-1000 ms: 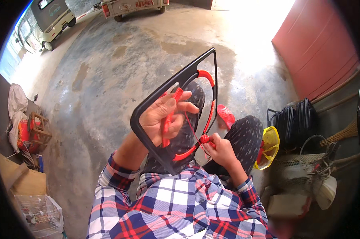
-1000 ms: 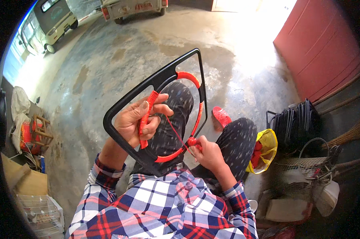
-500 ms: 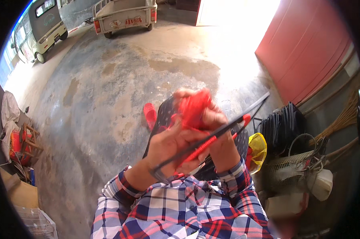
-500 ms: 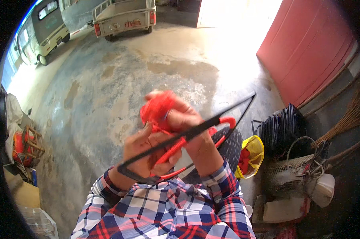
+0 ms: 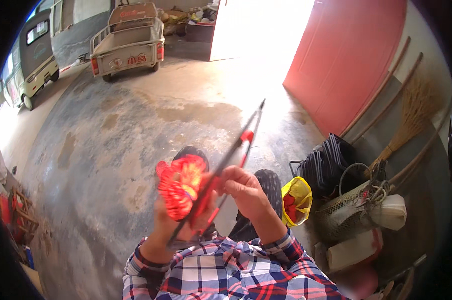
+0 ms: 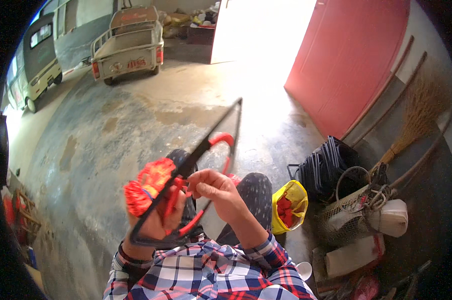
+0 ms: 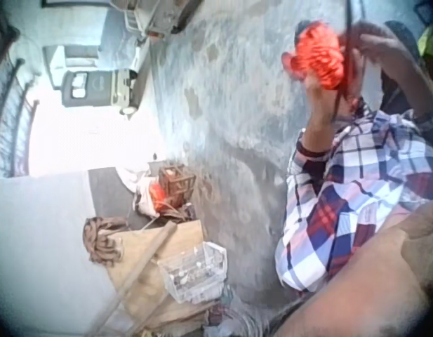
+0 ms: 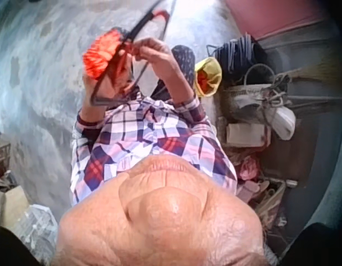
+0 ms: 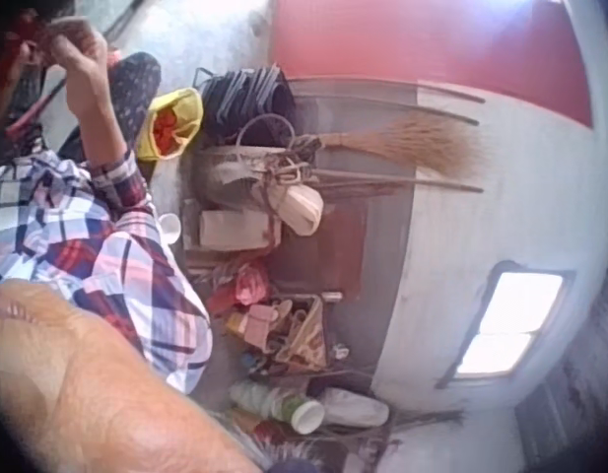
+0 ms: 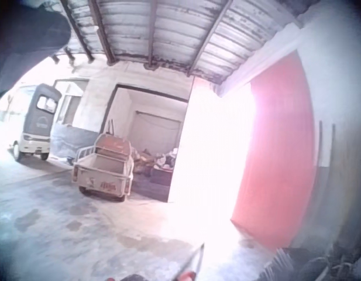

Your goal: Wrapping a black plastic frame with red nylon string.

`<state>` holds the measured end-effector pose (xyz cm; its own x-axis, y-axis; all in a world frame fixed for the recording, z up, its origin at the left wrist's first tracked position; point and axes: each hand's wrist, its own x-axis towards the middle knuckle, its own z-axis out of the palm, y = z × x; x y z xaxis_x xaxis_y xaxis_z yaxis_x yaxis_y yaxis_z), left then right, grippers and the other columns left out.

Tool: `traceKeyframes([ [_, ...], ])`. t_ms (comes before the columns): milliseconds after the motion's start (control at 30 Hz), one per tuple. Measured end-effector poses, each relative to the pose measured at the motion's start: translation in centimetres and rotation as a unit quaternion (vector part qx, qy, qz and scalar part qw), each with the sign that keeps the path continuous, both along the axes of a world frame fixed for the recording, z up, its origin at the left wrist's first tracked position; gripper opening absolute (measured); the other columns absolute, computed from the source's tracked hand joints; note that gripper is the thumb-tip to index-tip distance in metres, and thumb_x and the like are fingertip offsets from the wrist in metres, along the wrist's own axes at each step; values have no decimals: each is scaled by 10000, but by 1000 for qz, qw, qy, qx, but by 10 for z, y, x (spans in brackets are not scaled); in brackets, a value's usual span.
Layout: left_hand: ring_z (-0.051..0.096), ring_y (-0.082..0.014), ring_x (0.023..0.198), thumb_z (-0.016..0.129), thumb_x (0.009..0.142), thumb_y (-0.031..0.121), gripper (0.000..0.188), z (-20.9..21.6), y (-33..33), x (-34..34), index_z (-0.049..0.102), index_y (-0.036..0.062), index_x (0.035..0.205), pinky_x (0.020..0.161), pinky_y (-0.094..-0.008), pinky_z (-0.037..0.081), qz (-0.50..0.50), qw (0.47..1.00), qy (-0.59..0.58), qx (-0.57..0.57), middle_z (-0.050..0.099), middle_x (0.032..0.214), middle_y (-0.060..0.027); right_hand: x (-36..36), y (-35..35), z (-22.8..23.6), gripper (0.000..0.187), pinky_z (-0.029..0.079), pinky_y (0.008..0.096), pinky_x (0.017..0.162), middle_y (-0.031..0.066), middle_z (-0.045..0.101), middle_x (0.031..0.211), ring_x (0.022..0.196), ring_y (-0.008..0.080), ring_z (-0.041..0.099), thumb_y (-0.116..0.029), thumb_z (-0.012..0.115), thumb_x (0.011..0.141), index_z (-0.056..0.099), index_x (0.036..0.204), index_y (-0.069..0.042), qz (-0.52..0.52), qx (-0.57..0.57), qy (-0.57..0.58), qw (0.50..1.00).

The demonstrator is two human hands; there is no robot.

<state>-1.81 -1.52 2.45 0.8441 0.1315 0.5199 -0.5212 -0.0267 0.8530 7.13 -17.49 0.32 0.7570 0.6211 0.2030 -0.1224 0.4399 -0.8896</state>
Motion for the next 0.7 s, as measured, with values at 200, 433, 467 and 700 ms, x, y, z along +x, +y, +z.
traceKeyframes([
  [200, 599, -130, 863, 423, 954, 533, 771, 45, 26, -9, 319, -84, 1405, 751, -245, 508, -250, 906, 14, -340, 600, 1136, -112, -30, -15, 33, 250, 465, 259, 728, 75, 629, 897, 805, 138, 583, -186, 676, 876, 632, 1014, 17, -8, -28, -70, 997],
  [433, 577, -90, 827, 464, 1005, 266, 337, 19, 7, 7, 593, 6, 1176, 756, -233, 458, 96, 980, -77, -158, 645, 1040, -42, -48, -13, 42, 243, 467, 247, 747, 43, 611, 904, 830, 111, 587, -142, 665, 891, 615, 1067, 17, 10, -26, -131, 991],
  [467, 557, -78, 772, 445, 1008, 319, 364, 11, 12, 9, 603, 24, 1151, 685, -226, 442, 81, 989, -7, -123, 626, 960, -8, -48, -15, 40, 255, 459, 242, 770, 34, 610, 918, 827, 105, 584, -123, 655, 894, 600, 1104, 10, 15, -30, -121, 992],
  [700, 492, -65, 555, 463, 1001, 358, 325, -57, 8, 30, 644, 87, 999, 473, -220, 384, 68, 952, 211, -212, 581, 725, 32, -38, -9, 28, 405, 435, 235, 751, 24, 616, 921, 831, 75, 582, -119, 743, 811, 575, 1171, -37, -127, -199, -264, 935],
])
